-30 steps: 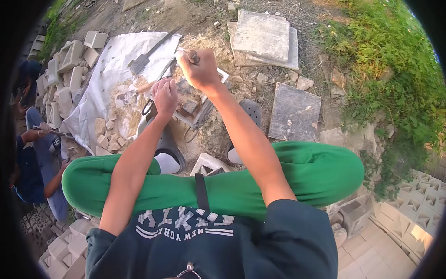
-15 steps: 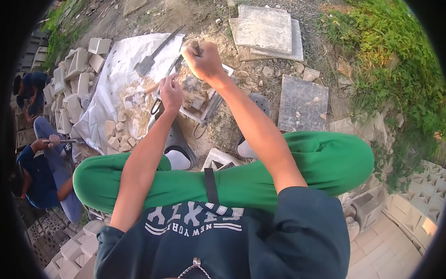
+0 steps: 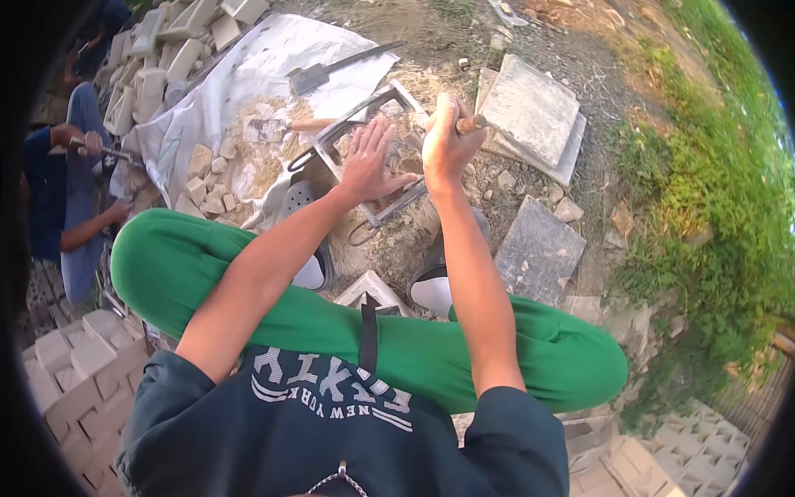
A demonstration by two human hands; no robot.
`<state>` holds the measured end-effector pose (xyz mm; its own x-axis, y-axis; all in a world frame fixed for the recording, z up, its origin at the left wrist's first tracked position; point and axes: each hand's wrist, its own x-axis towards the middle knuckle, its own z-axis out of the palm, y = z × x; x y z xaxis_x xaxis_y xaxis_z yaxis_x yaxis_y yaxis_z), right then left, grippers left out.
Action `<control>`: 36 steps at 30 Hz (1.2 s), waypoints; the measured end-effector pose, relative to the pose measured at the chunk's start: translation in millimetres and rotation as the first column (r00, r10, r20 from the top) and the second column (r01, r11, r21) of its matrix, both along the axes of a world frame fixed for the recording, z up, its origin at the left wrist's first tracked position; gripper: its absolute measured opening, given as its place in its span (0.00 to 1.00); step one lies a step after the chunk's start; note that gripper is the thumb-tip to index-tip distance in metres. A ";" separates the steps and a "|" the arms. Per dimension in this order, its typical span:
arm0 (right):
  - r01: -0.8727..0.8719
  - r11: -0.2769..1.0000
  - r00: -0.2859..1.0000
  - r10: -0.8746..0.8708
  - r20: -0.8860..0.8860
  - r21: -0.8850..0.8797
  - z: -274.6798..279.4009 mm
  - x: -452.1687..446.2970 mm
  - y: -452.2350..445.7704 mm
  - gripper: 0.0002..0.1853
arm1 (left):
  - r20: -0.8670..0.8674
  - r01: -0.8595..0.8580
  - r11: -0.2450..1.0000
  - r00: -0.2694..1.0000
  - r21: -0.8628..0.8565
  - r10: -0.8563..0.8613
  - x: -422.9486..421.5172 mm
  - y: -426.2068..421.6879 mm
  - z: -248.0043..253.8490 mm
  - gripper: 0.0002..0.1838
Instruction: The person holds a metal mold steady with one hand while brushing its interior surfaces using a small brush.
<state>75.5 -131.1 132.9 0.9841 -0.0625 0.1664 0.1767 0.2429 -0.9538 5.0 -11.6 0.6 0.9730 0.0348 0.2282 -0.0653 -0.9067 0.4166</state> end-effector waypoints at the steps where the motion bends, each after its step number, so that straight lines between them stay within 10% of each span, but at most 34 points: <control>1: 0.037 0.997 0.999 -0.037 0.002 -0.061 -10.5 -2.1 1.8 0.21 | -0.006 0.025 1.000 1.000 -0.017 -0.025 0.1 -2.1 -0.4 0.58; 5: 0.062 0.975 0.997 -0.068 -0.022 -0.213 -95.6 -3.0 2.0 0.19 | -0.061 0.037 0.999 0.997 0.036 -0.035 -0.1 1.8 -2.5 0.60; 13: -0.402 0.913 0.911 0.406 -0.068 0.067 -33.7 14.5 -8.4 0.21 | -0.072 0.004 0.999 0.997 0.046 0.000 -0.4 2.1 4.0 0.61; 21: -0.480 0.874 0.848 0.485 0.214 -0.077 -29.8 13.1 -11.8 0.24 | -0.073 0.000 0.999 0.997 0.036 0.003 0.6 1.7 2.1 0.63; 23: -0.455 0.863 0.886 0.464 -0.015 -0.219 -70.3 5.4 -10.5 0.22 | -0.054 -0.001 0.999 0.999 0.032 0.003 -1.2 2.0 2.7 0.63; 31: -0.461 0.870 0.855 0.489 0.173 -0.176 2.6 0.9 -2.6 0.21 | -0.022 -0.012 1.000 1.000 0.014 0.013 -1.5 2.7 -0.3 0.62; 36: -0.364 0.870 0.910 0.408 0.073 -0.332 -66.1 -3.0 4.0 0.20 | -0.075 0.002 0.999 0.997 0.045 0.002 -2.1 3.8 3.5 0.62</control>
<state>72.4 -127.1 66.8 0.8852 0.3931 0.2489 0.2620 0.0209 -0.9648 2.9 -7.7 4.1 0.9874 0.0260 0.1561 -0.0355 -0.9247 0.3790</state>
